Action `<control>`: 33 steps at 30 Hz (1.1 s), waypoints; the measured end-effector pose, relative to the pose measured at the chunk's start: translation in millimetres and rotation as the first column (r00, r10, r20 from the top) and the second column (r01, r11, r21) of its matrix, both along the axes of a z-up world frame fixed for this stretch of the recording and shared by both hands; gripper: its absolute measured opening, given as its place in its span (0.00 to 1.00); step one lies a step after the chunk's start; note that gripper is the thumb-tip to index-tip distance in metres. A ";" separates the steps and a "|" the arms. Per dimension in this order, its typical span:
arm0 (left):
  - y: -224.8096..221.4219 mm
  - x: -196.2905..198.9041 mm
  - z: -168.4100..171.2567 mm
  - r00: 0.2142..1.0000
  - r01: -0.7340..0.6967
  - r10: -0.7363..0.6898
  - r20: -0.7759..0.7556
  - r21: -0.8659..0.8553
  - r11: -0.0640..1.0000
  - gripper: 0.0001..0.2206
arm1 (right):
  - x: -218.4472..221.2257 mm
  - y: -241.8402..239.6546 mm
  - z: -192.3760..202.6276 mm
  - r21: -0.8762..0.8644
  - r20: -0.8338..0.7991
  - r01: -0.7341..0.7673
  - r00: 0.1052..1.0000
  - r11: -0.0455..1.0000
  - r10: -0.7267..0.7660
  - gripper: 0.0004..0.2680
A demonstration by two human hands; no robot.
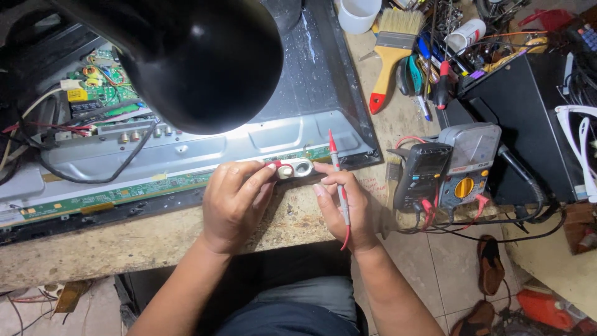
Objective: Testing a television circuit board using a multimeter probe and a handheld component
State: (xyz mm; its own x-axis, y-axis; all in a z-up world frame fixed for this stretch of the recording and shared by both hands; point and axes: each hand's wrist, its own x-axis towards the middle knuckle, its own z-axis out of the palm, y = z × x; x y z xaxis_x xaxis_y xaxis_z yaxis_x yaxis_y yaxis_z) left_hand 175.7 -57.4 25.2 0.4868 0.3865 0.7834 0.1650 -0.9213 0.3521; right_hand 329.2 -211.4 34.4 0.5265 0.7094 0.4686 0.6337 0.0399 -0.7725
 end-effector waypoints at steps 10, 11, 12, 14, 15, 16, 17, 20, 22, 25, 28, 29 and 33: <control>-0.3 -2.0 -2.5 1.000 0.002 -0.002 0.001 0.003 1.000 0.13 | 1.0 -0.3 1.0 -0.022 0.017 0.005 1.000 1.000 -0.005 0.03; -0.3 -2.0 -2.7 1.000 -0.002 0.002 0.004 0.006 1.000 0.13 | 0.4 0.0 1.9 -0.021 0.011 0.004 1.000 1.000 -0.003 0.03; -0.2 -2.1 -3.1 1.000 -0.007 0.007 0.006 0.009 1.000 0.13 | -0.3 0.3 2.7 -0.019 0.005 0.002 1.000 1.000 -0.002 0.03; 0.7 -1.7 -1.7 1.000 -0.003 0.003 0.010 0.009 1.000 0.13 | 0.0 0.7 0.8 -0.020 0.010 0.004 1.000 1.000 -0.004 0.04; 0.8 -1.7 -1.2 1.000 0.000 -0.001 0.013 0.009 1.000 0.14 | 0.0 0.5 -0.3 -0.022 0.014 0.006 1.000 1.000 -0.005 0.04; 1.2 -0.5 -1.0 1.000 0.000 0.000 0.012 0.007 1.000 0.14 | 0.5 0.6 0.5 -0.024 0.012 0.005 1.000 1.000 -0.005 0.04; 1.1 -0.1 -1.1 1.000 0.005 -0.005 0.020 0.005 1.000 0.14 | 0.3 0.2 0.8 -0.026 0.010 0.001 1.000 1.000 0.000 0.04; 1.1 -0.5 -3.8 0.999 0.015 -0.015 0.028 -0.002 1.000 0.15 | -0.3 -0.7 1.1 -0.043 0.022 0.001 1.000 0.999 0.000 0.03; 2.2 -0.3 -5.2 0.999 0.021 -0.021 0.029 -0.007 1.000 0.16 | 0.0 -0.5 2.3 -0.058 0.035 0.007 0.999 0.998 -0.005 0.03; 2.8 -0.7 -8.9 0.998 0.048 -0.046 0.047 -0.030 0.998 0.21 | 0.4 -2.3 1.8 -0.067 0.035 0.009 0.999 0.998 -0.007 0.03; 4.0 -4.0 -12.9 0.996 0.073 -0.070 0.057 -0.047 0.996 0.21 | -0.9 -2.9 0.0 -0.076 0.010 -0.009 1.000 0.997 0.010 0.03; 4.0 -4.7 -13.2 0.995 0.085 -0.082 0.061 -0.061 0.995 0.20 | -2.0 -2.3 1.7 -0.068 -0.014 -0.016 1.000 0.998 0.015 0.03; 3.4 -5.4 -5.6 0.996 0.072 -0.068 0.049 -0.089 0.993 0.19 | -7.0 -0.7 2.5 -0.061 -0.074 -0.049 0.996 0.997 0.044 0.03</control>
State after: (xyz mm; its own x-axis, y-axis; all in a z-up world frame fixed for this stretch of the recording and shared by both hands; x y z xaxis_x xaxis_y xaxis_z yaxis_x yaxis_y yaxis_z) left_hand 170.3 -54.0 19.5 0.4794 0.4230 0.7689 0.0825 -0.8940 0.4404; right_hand 322.2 -212.1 36.9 0.5233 0.7608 0.3839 0.5743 0.0179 -0.8184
